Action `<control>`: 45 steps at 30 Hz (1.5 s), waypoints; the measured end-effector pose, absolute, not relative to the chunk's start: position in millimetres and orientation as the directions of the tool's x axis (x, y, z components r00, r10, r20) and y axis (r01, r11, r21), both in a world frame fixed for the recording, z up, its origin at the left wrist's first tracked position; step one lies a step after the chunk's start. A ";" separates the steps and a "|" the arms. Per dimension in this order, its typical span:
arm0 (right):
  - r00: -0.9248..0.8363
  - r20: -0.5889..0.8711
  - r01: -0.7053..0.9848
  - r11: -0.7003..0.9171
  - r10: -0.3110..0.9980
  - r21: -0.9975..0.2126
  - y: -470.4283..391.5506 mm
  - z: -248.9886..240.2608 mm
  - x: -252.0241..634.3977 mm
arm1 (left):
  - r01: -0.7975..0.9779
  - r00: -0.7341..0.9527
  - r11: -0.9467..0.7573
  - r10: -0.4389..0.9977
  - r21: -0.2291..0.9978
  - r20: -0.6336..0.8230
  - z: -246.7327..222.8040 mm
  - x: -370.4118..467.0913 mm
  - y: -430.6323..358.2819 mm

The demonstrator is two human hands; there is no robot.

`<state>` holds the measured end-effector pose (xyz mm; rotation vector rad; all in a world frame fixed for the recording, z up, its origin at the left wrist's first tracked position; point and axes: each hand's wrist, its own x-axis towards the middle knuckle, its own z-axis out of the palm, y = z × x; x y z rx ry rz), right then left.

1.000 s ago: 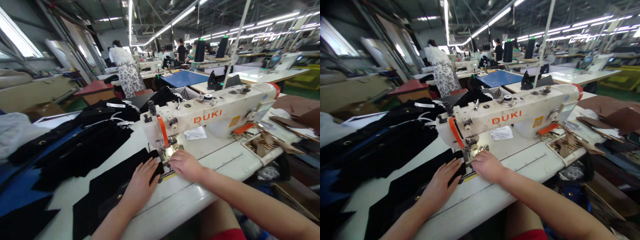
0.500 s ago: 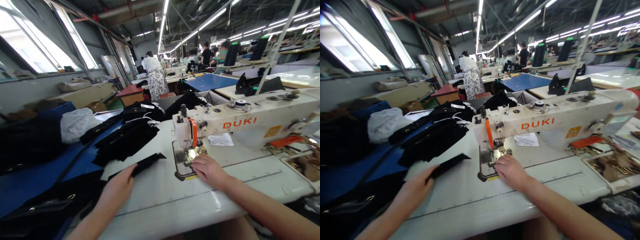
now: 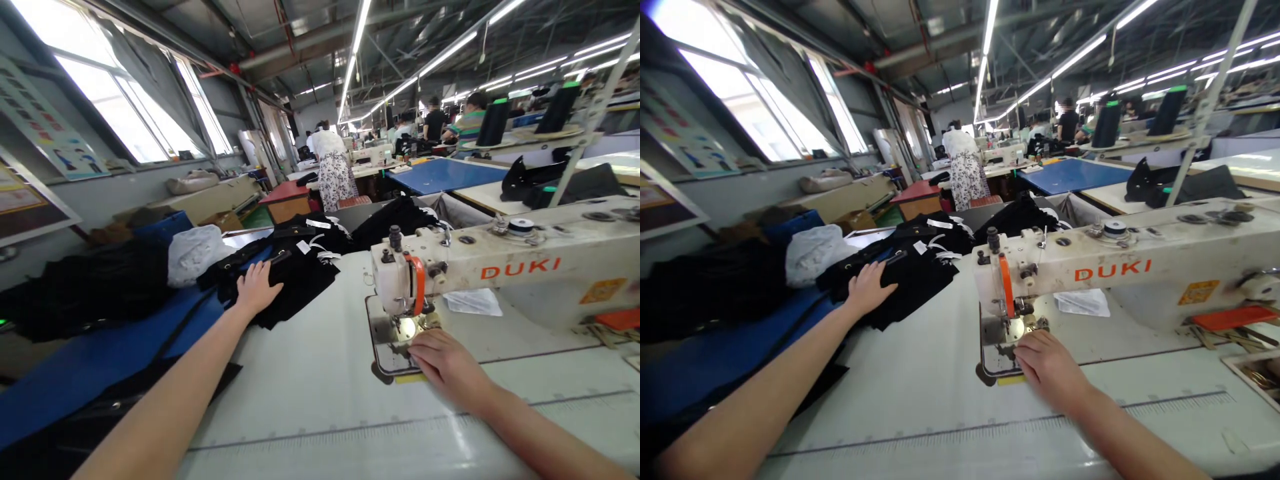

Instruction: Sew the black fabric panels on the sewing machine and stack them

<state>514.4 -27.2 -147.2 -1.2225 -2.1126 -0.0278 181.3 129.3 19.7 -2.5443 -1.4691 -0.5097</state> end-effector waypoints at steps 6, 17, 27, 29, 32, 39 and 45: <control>-0.352 0.594 0.759 0.592 0.723 -0.271 -28.9 -148.2 517.9 | 0.942 0.304 -0.329 0.919 0.062 0.250 -3.8 101.8 91.9; -0.377 0.608 0.743 0.620 0.699 -0.252 -28.0 -151.9 520.5 | 0.989 0.146 -0.143 0.980 -0.031 0.134 -38.4 17.6 -9.0; -0.371 0.586 0.769 0.592 0.720 -0.241 -28.2 -146.1 517.5 | 0.993 0.103 -0.112 0.964 0.026 0.244 -16.8 107.3 3.4; -0.364 0.585 0.770 0.587 0.725 -0.249 -28.5 -143.3 516.9 | 0.987 0.122 -0.127 0.991 0.100 0.051 -34.7 118.7 8.8; -0.354 0.583 0.768 0.583 0.731 -0.266 -29.1 -141.4 516.5 | 0.961 0.088 -0.076 0.995 0.265 -0.035 -45.7 117.4 20.7; -0.350 0.560 0.767 0.573 0.751 -0.289 -26.6 -144.9 516.8 | 0.989 0.011 -0.075 0.893 0.124 0.450 -11.7 125.1 14.0; -0.343 0.574 0.767 0.575 0.744 -0.286 -24.4 -140.7 510.9 | 0.762 0.646 -0.602 0.728 -0.237 0.229 -73.5 220.0 -6.3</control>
